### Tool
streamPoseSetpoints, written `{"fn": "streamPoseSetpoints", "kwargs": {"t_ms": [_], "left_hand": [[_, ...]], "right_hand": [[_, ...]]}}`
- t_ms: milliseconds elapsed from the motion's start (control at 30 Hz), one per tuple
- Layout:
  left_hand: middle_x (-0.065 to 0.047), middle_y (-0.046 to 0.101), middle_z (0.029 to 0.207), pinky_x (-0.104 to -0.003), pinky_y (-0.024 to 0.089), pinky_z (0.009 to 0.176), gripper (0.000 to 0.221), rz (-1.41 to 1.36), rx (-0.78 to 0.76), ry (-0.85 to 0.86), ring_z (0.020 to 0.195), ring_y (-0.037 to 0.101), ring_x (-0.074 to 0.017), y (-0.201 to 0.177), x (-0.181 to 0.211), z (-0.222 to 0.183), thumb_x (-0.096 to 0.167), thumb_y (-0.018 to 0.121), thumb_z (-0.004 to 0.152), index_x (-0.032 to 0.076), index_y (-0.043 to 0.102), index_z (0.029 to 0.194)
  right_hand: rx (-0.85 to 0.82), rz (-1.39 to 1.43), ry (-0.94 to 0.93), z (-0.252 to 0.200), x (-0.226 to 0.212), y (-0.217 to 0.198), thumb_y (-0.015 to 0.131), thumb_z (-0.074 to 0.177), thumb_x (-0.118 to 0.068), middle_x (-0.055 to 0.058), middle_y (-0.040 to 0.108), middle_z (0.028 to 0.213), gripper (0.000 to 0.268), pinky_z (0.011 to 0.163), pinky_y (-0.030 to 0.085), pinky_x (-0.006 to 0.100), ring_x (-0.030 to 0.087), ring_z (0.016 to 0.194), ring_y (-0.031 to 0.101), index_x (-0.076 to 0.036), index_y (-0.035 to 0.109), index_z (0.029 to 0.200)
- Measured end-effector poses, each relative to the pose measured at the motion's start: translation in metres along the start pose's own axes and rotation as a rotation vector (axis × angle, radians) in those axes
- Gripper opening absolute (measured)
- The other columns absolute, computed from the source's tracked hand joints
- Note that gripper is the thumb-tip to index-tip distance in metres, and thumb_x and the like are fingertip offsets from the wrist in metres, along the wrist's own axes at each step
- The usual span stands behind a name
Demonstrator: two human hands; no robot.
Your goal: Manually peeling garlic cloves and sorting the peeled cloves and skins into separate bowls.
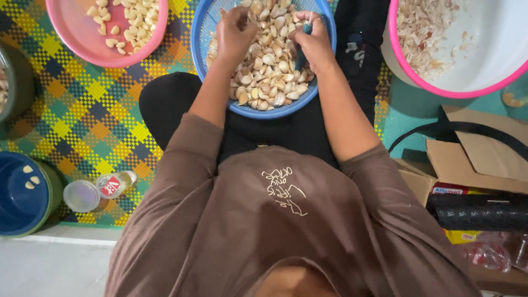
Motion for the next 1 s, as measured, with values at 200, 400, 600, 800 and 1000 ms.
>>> {"fn": "streamPoseSetpoints", "kwargs": {"t_ms": [200,400,600,800,1000], "left_hand": [[-0.018,0.072,0.103,-0.03,0.067,0.083,0.034,-0.878,-0.111,-0.445,0.097,0.077,-0.0249,-0.009,0.007,-0.031,-0.013,0.057,0.093,-0.004,0.062,0.126],[-0.022,0.071,0.107,-0.04,0.063,0.094,0.028,-1.284,-0.045,-0.532,0.105,0.073,-0.0337,-0.026,0.033,-0.033,-0.002,0.062,0.093,-0.012,0.065,0.119],[-0.023,0.071,0.112,-0.039,0.063,0.097,0.022,-1.468,-0.084,-0.549,0.111,0.073,-0.0331,-0.019,0.014,-0.021,-0.005,0.069,0.095,-0.008,0.064,0.116],[-0.017,0.067,0.125,-0.043,0.055,0.111,0.04,-1.619,-0.161,-0.548,0.121,0.066,-0.0302,0.007,-0.029,-0.028,-0.009,0.068,0.098,0.001,0.058,0.135],[-0.017,0.068,0.121,-0.041,0.055,0.11,0.044,-1.667,-0.109,-0.596,0.115,0.067,-0.0283,0.012,-0.039,-0.031,-0.008,0.07,0.096,-0.007,0.055,0.137]], "right_hand": [[-0.008,-0.095,0.051,-0.005,-0.008,0.009,0.056,0.089,0.003,0.007,0.069,0.088,0.046,0.06,0.055,0.026,0.013,0.067,0.061,-0.012,0.048,0.132],[-0.13,-0.062,-0.016,-0.012,-0.012,0.026,0.057,0.094,-0.001,0.01,0.066,0.087,0.022,0.063,0.052,0.027,0.016,0.07,0.061,-0.006,0.05,0.114],[-0.17,-0.06,-0.313,-0.024,-0.029,0.035,0.056,0.106,-0.01,0.009,0.061,0.103,0.018,0.077,0.051,0.027,0.016,0.089,0.059,-0.007,0.049,0.123],[-0.15,-0.418,-0.394,-0.045,-0.053,0.056,0.047,0.111,-0.014,0.009,0.056,0.138,0.035,0.079,0.057,0.032,0.017,0.092,0.067,-0.014,0.038,0.145],[-0.236,-0.433,0.054,-0.056,-0.086,0.079,0.034,0.101,-0.039,0.009,0.062,0.106,0.056,0.054,0.048,0.027,0.016,0.071,0.062,-0.019,0.037,0.153]]}}
Point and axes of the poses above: each hand's wrist, its own z-axis towards the middle knuckle, its own y-axis out of the palm, x = y × z, the point moved 6 cm from there along z, towards the middle knuckle
